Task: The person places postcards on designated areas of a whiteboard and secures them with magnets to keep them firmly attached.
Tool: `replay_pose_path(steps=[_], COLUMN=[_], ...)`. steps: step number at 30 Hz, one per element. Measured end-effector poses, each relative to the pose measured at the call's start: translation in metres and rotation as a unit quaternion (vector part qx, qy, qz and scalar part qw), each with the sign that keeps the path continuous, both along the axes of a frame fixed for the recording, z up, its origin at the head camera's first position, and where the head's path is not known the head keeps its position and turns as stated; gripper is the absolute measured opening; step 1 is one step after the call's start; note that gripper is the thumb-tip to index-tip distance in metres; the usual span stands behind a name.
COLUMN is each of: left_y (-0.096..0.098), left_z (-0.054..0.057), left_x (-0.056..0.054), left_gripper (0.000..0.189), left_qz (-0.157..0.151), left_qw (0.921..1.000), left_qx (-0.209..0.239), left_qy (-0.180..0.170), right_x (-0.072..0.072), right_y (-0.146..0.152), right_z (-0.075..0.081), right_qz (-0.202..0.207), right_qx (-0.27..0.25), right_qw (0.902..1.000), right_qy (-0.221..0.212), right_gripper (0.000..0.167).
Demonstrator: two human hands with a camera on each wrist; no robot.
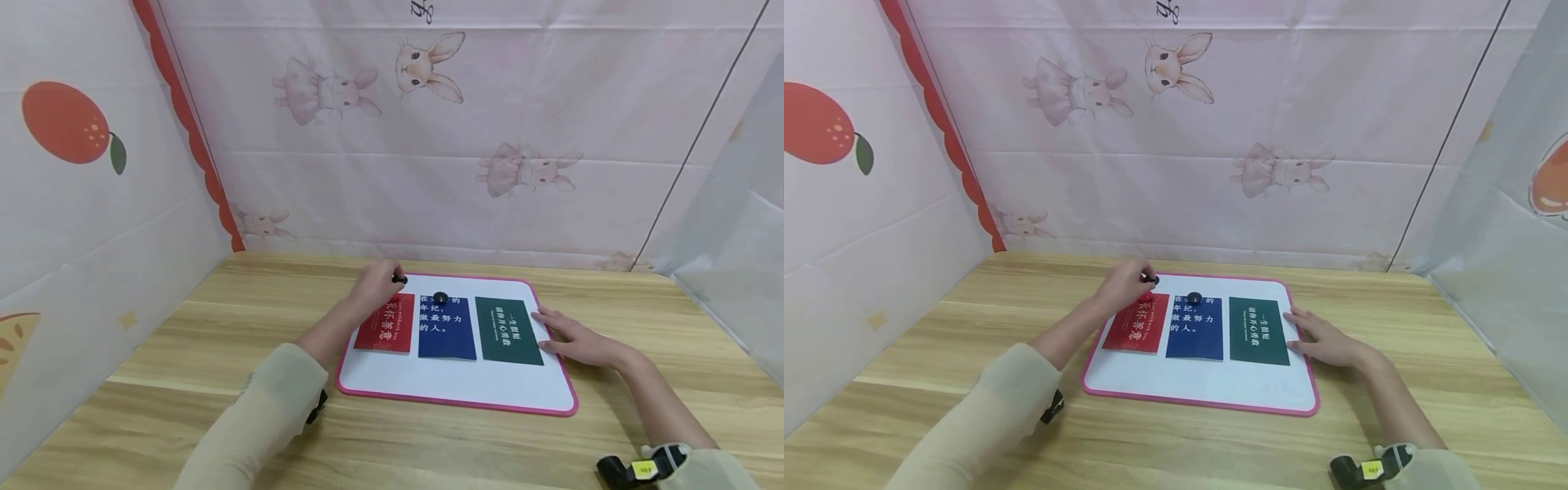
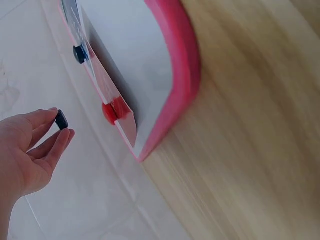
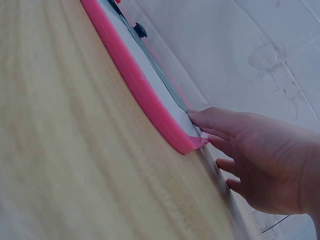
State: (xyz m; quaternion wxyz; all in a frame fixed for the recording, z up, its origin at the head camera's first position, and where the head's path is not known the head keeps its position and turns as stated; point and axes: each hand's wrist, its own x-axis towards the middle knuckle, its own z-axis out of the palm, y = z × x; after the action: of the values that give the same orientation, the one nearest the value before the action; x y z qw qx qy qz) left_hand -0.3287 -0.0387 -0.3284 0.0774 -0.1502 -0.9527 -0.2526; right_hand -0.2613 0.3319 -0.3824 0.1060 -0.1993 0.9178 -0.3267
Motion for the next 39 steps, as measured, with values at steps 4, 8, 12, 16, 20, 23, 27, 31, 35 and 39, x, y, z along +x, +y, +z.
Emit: replay_pose_path(steps=[4,8,12,16,20,23,27,31,35,39], left_y=[0.006,0.011,0.018,0.024,0.029,0.034,0.041,0.048,0.053,0.057], left_z=[0.000,0.000,0.001,0.002,0.001,0.000,-0.001,-0.002,-0.002,-0.003], left_x=[0.000,0.000,0.000,0.000,0.001,0.000,0.000,0.000,-0.001,-0.002], left_gripper=[0.013,0.013,0.013,0.012,0.011,0.011,0.011,0.011,0.010,0.010], left_qz=[-0.005,-0.008,-0.018,-0.030,-0.035,-0.036,-0.038,-0.040,-0.042,-0.040], left_qw=[1.0000,1.0000,0.9998,0.9994,0.9992,0.9992,0.9990,0.9990,0.9990,0.9991], left_qx=[0.002,-0.002,0.002,0.013,0.014,0.008,0.003,-0.005,-0.013,-0.013], left_qy=[-0.004,-0.005,-0.007,-0.015,-0.017,-0.016,-0.022,-0.019,-0.012,-0.011], right_x=[-0.001,0.000,0.001,0.001,0.000,0.000,0.001,0.000,0.000,0.001], right_y=[0.000,-0.001,-0.001,-0.001,-0.001,0.000,-0.001,0.000,-0.001,-0.002], right_z=[0.000,0.001,0.001,0.001,0.000,0.000,0.001,0.000,0.000,0.001], right_qz=[0.001,0.004,0.008,0.010,0.012,0.013,0.012,0.011,0.010,0.007], right_qx=[0.004,0.002,-0.002,-0.003,-0.003,-0.004,-0.004,-0.004,-0.004,-0.002], right_qw=[1.0000,1.0000,0.9999,0.9999,0.9998,0.9998,0.9998,0.9998,0.9999,0.9999], right_qy=[0.003,0.006,0.010,0.012,0.013,0.014,0.015,0.014,0.013,0.013], right_gripper=[0.072,0.071,0.071,0.071,0.070,0.070,0.070,0.070,0.070,0.070])
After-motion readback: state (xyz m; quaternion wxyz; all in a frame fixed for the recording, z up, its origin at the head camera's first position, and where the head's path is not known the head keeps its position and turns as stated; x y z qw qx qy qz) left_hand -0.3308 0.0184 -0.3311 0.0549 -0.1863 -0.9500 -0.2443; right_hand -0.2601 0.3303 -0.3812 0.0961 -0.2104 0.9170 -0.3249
